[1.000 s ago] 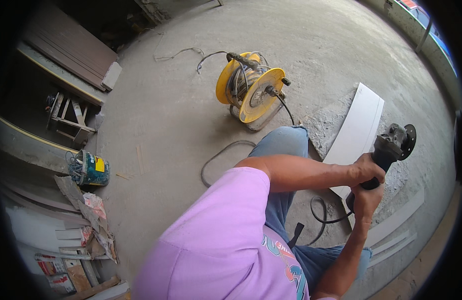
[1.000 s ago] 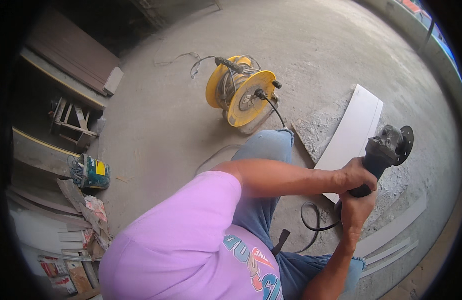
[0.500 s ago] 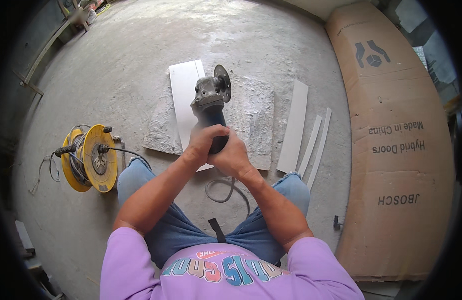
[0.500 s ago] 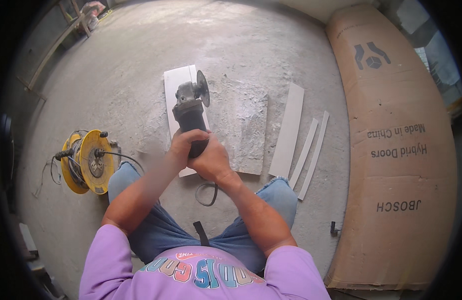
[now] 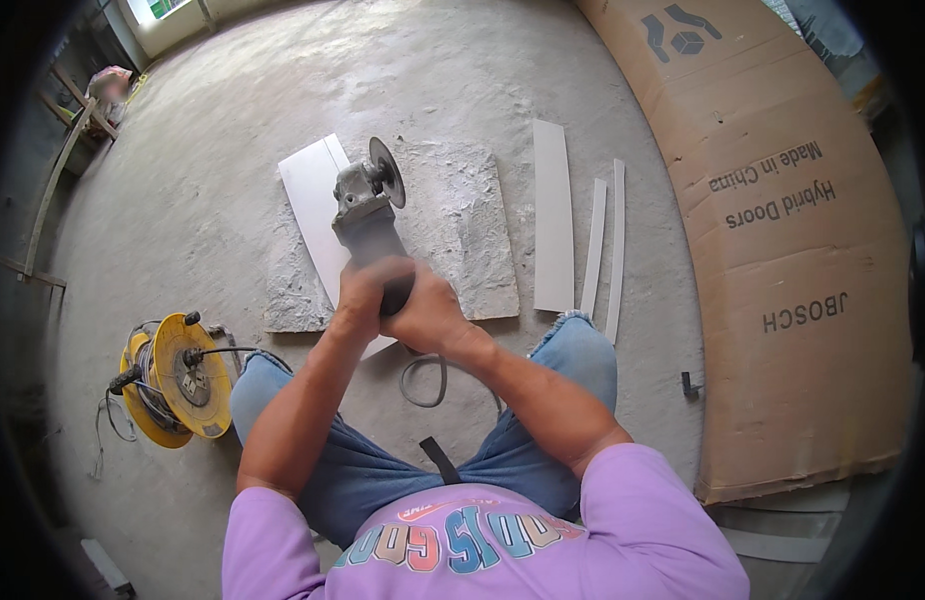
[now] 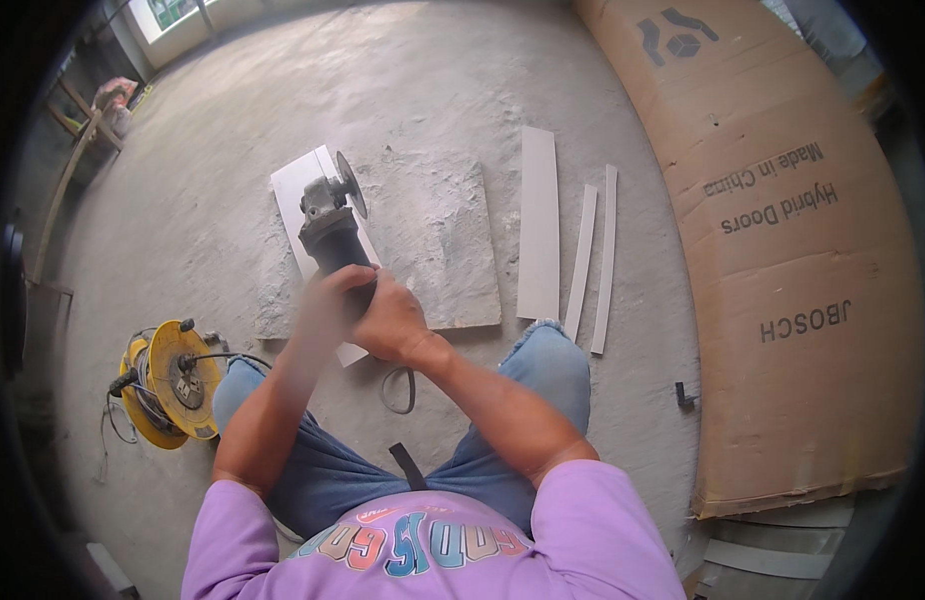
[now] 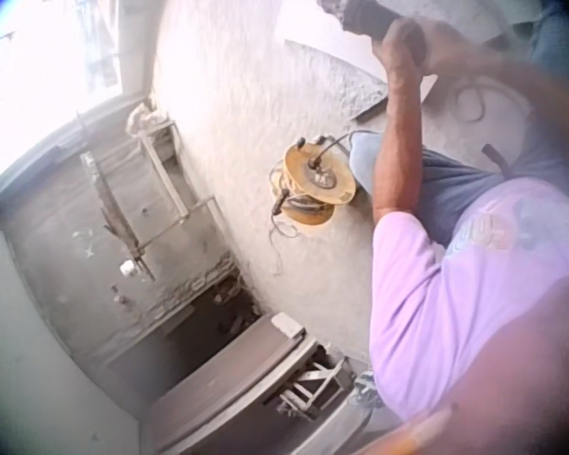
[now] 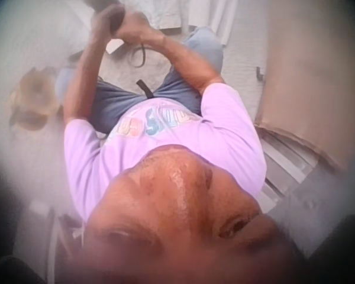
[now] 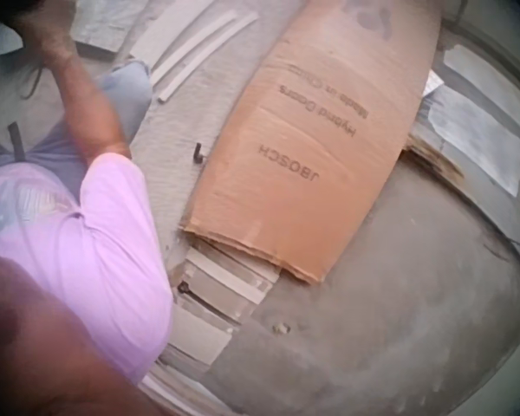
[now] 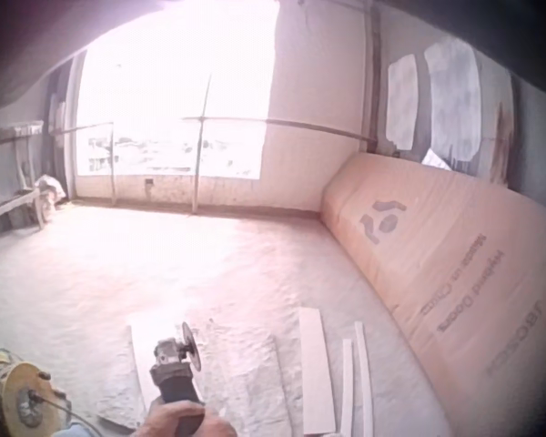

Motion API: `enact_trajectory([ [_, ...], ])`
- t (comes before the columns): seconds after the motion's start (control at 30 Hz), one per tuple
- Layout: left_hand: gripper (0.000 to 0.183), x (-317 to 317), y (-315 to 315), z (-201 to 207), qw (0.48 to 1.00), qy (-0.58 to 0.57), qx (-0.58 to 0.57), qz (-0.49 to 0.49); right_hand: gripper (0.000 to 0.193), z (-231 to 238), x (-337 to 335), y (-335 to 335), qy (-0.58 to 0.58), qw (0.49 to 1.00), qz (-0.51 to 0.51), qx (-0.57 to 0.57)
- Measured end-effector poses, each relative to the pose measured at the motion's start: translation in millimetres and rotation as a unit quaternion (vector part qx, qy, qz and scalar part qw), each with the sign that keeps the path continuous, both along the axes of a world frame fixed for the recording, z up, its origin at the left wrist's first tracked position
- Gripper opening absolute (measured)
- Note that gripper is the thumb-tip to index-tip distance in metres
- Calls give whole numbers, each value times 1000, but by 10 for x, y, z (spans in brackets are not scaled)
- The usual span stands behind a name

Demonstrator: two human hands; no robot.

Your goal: The person sits on the floor and uses an angle grinder to smooth the edges of a white rectangular tile. They hold the tile steady with one hand while operating the tool with the other, moving the grinder along the tile's edges to create a smooth finish.

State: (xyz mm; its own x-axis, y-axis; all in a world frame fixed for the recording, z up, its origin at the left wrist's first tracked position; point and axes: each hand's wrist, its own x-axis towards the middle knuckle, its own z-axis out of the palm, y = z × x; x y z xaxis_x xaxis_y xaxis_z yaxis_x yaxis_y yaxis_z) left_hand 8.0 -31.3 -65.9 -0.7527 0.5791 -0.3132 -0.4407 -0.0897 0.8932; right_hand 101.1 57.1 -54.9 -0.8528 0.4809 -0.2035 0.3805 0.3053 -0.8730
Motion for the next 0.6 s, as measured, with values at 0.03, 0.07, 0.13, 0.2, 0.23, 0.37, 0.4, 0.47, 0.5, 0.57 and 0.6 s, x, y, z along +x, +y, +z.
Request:
enact_trajectory([
  [0.03, 24, 10, 0, 14, 1000, 19, 1, -3, 85, 26, 0, 0, -5, 1000, 1, -4],
  [0.07, 24, 23, -1, 25, 999, 37, 2, -5, 85, 49, 10, -1, -3, 1000, 0, -11],
  [0.13, 24, 26, 2, 55, 1000, 18, -5, -3, 83, 97, 27, 0, -1, 1000, 18, -6],
  [0.2, 24, 2, 3, 81, 998, -59, -19, 8, 82, 116, 36, -1, 1, 1000, 27, -5],
  [0.23, 25, -9, 8, 85, 998, -53, -25, -5, 82, 108, 34, 0, -3, 1000, 27, -5],
  [0.37, 30, -47, 18, 36, 998, -54, -41, -18, 81, -44, -12, -12, 6, 1000, 4, -5],
  [0.4, 29, -73, 30, 15, 998, -57, -32, -25, 77, -102, -25, -4, 12, 1000, 8, 5],
  [0.47, 27, -64, 39, -27, 998, -52, 6, -21, 68, -195, -24, -2, 58, 998, 10, 3],
  [0.5, 28, -66, 54, -36, 998, -53, 13, -19, 62, -230, -53, -11, 61, 998, 6, 29],
  [0.57, 33, -46, 101, -38, 998, -57, -34, 6, 56, -267, -45, -13, 97, 995, 16, -21],
  [0.6, 34, -25, 119, -36, 998, -50, -36, 20, 54, -274, -47, -7, 99, 995, -4, 2],
])
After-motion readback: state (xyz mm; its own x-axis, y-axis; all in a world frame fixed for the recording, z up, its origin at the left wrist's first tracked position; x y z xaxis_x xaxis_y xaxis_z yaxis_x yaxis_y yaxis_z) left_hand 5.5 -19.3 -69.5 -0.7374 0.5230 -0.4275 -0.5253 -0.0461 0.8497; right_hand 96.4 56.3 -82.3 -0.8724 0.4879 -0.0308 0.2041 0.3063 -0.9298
